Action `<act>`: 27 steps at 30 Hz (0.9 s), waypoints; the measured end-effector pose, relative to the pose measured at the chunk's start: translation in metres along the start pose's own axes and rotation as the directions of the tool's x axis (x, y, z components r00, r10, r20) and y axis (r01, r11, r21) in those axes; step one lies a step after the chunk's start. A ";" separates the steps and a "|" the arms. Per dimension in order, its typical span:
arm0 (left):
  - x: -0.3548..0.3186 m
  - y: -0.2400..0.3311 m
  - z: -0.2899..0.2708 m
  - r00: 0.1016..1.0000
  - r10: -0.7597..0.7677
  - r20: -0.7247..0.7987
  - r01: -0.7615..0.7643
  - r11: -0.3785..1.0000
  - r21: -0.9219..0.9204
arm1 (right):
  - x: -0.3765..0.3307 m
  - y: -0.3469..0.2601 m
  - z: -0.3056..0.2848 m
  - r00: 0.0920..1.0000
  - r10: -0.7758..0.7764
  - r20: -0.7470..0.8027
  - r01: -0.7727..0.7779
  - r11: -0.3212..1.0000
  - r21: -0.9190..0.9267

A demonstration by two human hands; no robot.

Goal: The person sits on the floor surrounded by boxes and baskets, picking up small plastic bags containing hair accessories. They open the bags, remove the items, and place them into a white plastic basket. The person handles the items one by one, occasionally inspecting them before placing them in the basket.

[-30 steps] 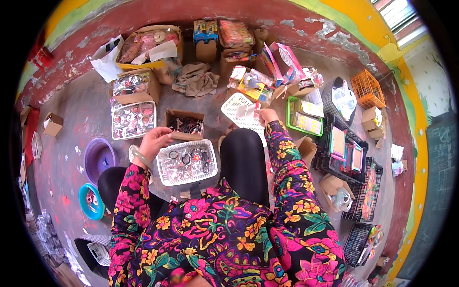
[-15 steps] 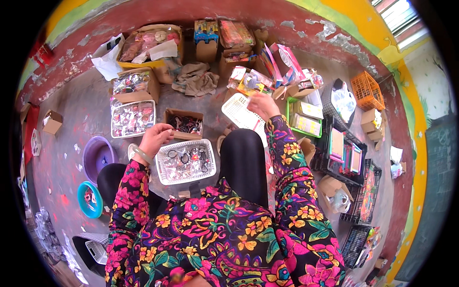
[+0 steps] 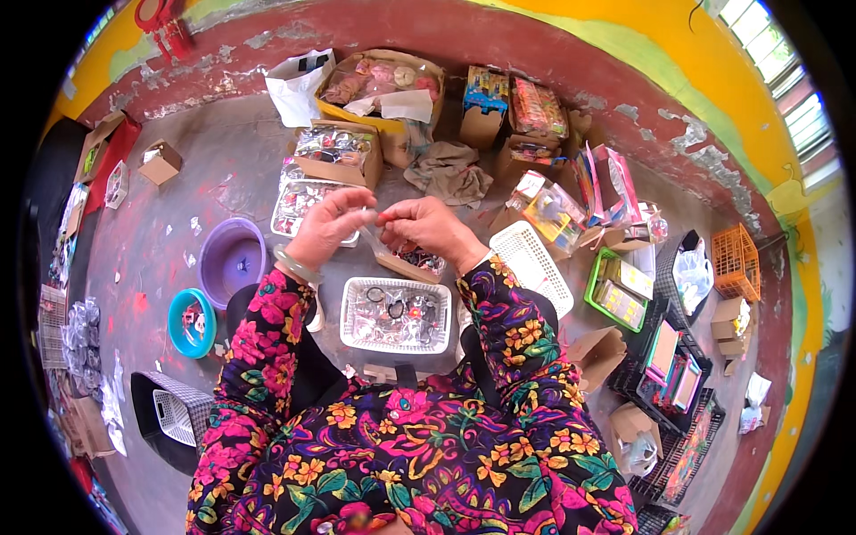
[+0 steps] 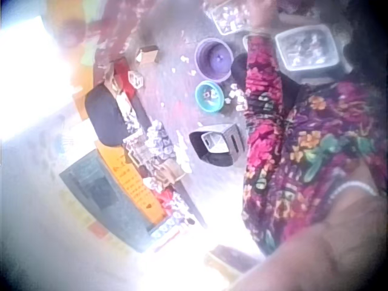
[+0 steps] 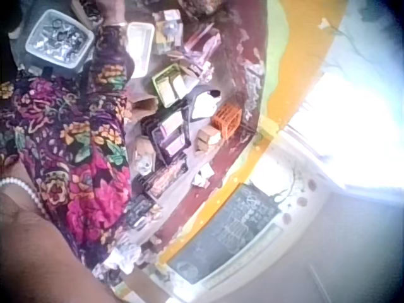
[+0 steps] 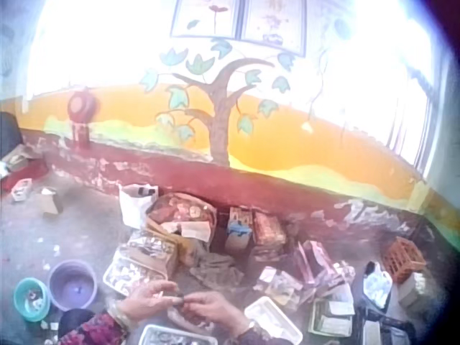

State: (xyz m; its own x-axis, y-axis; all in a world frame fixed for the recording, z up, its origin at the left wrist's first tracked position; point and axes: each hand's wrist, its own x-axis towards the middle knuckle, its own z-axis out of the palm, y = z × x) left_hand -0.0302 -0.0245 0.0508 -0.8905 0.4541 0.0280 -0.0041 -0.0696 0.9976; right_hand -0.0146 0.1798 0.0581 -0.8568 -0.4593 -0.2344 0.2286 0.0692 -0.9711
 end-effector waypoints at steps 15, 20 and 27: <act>0.003 -0.028 0.018 0.958 -0.287 -0.024 0.263 0.907 -0.330 | -0.016 0.003 -0.029 0.920 -0.046 -0.389 0.101 0.987 0.122; 0.001 -0.032 0.020 0.953 -0.301 -0.033 0.275 0.904 -0.327 | -0.014 0.000 -0.011 0.945 -0.005 -0.328 0.022 0.999 0.047; 0.000 -0.024 0.027 0.927 -0.374 -0.009 0.362 0.901 -0.238 | -0.015 0.011 -0.012 0.954 -0.077 -0.288 0.116 0.986 0.119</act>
State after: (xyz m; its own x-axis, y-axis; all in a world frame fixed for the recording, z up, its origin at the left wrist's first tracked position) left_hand -0.0175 0.0008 0.0291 -0.8282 0.4391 -0.3482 -0.4342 -0.1101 0.8941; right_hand -0.0051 0.1980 0.0499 -0.9686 -0.1883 -0.1621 0.1814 -0.0903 -0.9793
